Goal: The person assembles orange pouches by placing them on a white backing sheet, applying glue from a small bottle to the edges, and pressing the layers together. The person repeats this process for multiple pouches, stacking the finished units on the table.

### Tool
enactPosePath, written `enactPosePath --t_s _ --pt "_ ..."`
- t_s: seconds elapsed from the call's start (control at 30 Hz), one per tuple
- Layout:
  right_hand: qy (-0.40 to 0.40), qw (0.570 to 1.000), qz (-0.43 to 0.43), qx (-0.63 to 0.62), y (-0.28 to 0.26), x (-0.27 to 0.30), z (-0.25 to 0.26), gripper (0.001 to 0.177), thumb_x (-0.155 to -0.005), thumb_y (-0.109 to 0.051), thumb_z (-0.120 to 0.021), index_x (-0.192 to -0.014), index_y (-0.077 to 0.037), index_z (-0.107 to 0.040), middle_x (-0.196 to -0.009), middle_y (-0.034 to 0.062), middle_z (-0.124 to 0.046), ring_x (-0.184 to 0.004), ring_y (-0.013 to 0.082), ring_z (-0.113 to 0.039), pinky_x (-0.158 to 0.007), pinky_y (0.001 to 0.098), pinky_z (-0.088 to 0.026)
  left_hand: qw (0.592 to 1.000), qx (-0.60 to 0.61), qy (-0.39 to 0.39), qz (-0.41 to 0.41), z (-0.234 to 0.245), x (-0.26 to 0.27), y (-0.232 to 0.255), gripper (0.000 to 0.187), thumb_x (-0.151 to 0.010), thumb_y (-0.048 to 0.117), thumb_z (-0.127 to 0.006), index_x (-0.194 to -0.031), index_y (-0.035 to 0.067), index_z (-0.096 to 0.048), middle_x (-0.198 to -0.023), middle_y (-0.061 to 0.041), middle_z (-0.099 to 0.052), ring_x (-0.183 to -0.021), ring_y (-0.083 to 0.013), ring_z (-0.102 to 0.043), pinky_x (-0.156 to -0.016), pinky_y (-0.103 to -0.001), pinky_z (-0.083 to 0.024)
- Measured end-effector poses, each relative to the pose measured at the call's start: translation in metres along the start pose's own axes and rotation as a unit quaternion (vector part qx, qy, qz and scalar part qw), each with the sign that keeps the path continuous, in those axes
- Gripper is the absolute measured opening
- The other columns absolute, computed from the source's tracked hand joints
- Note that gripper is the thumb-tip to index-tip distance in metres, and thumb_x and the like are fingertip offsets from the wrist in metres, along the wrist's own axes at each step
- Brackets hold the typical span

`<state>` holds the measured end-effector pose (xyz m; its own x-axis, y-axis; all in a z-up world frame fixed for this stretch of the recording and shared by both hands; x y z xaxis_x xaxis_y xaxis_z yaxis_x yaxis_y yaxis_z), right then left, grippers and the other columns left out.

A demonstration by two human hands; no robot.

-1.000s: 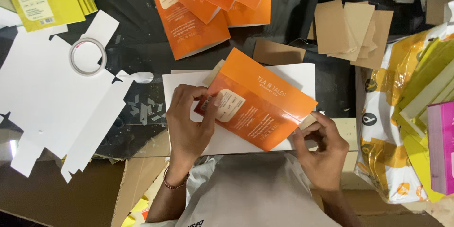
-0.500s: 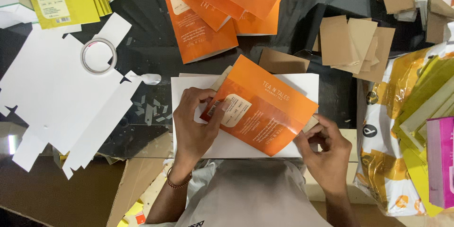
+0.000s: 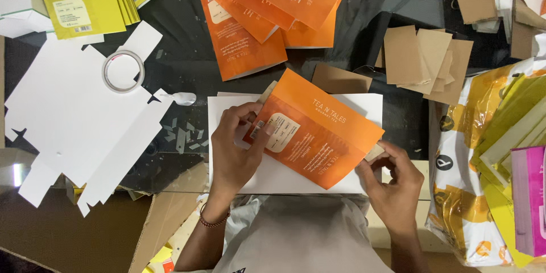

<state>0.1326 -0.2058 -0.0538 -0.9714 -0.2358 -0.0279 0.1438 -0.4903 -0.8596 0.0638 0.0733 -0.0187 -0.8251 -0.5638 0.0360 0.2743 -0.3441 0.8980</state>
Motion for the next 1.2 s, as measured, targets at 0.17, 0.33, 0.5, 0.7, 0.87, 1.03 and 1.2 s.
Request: enactPosePath --t_s 0.17,0.33,0.5,0.7,0.87,1.03,1.2 --pt "0.02 0.998 0.035 0.056 0.009 -0.001 -0.001 0.038 -0.086 -0.004 -0.082 -0.121 -0.004 -0.068 -0.109 0.0087 -0.07 -0.076 0.0152 -0.06 -0.064 0.0279 -0.044 0.998 0.023 -0.037 0.046 0.004 -0.004 -0.003 0.041 -0.089 0.035 -0.072 -0.125 0.015 -0.067 -0.109 -0.005 -0.068 -0.092 -0.0174 -0.064 -0.08 -0.03 -0.054" --pt "0.017 0.996 0.053 0.067 0.017 -0.003 0.001 0.039 -0.085 -0.007 -0.083 -0.121 -0.006 -0.068 -0.099 0.0085 -0.07 -0.079 0.0144 -0.06 -0.07 0.0289 -0.043 0.999 0.036 -0.036 -0.006 0.005 -0.005 -0.001 0.039 -0.091 0.027 -0.074 -0.125 0.01 -0.069 -0.105 -0.005 -0.068 -0.091 -0.0162 -0.06 -0.086 -0.029 -0.051" --pt "-0.014 0.999 0.04 0.013 -0.007 -0.007 0.001 0.03 -0.087 -0.002 -0.079 -0.115 -0.003 -0.068 -0.08 0.0064 -0.06 -0.069 0.0141 -0.05 -0.064 0.0271 -0.044 0.998 0.032 -0.05 0.03 0.002 -0.008 -0.001 0.04 -0.09 0.044 -0.071 -0.107 0.009 -0.063 -0.099 -0.003 -0.06 -0.088 -0.015 -0.055 -0.075 -0.029 -0.05" --pt "-0.03 0.995 0.092 0.025 -0.007 -0.011 0.001 0.029 -0.086 0.005 -0.075 -0.113 -0.003 -0.066 -0.08 0.0058 -0.06 -0.07 0.0148 -0.052 -0.069 0.028 -0.044 0.995 0.086 -0.051 0.002 0.002 -0.008 -0.006 0.026 -0.09 0.035 -0.073 -0.092 0.012 -0.064 -0.139 -0.007 -0.05 -0.11 -0.0155 -0.055 -0.089 -0.029 -0.046" --pt "-0.041 0.994 0.095 0.036 -0.009 -0.013 0.002 0.033 -0.085 0.002 -0.077 -0.117 -0.004 -0.069 -0.078 0.0049 -0.06 -0.07 0.0152 -0.054 -0.068 0.0279 -0.043 0.992 0.096 -0.06 0.047 0.005 -0.01 0.001 0.021 -0.091 0.029 -0.073 -0.087 0.009 -0.068 -0.126 -0.003 -0.068 -0.104 -0.0128 -0.065 -0.078 -0.027 -0.048" --pt "-0.05 0.994 0.094 0.037 -0.013 -0.016 0.003 0.031 -0.086 -0.002 -0.08 -0.115 -0.005 -0.07 -0.076 0.0037 -0.057 -0.067 0.0137 -0.052 -0.065 0.0262 -0.041 0.986 0.114 -0.063 0.103 0.002 -0.009 0.001 0.029 -0.088 0.032 -0.074 -0.101 0.007 -0.078 -0.12 -0.002 -0.072 -0.106 -0.0136 -0.069 -0.079 -0.025 -0.056" --pt "-0.053 0.993 0.104 0.033 -0.013 -0.017 0.003 0.029 -0.086 -0.002 -0.081 -0.112 -0.001 -0.069 -0.075 0.0046 -0.054 -0.068 0.015 -0.051 -0.068 0.0272 -0.043 0.987 0.072 -0.076 0.121 0.001 -0.011 0.003 0.032 -0.087 0.039 -0.073 -0.091 0.008 -0.076 -0.113 0.002 -0.071 -0.094 -0.0106 -0.068 -0.069 -0.024 -0.049"
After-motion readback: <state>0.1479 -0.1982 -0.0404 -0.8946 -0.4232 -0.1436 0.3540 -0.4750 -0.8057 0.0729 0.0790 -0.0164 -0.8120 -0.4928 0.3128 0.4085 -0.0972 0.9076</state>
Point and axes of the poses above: each hand's wrist, its own x-axis away from the middle knuckle, its own z-axis out of the back of the hand, y = z × x, the point moved 2 cm from there along -x, towards the middle knuckle
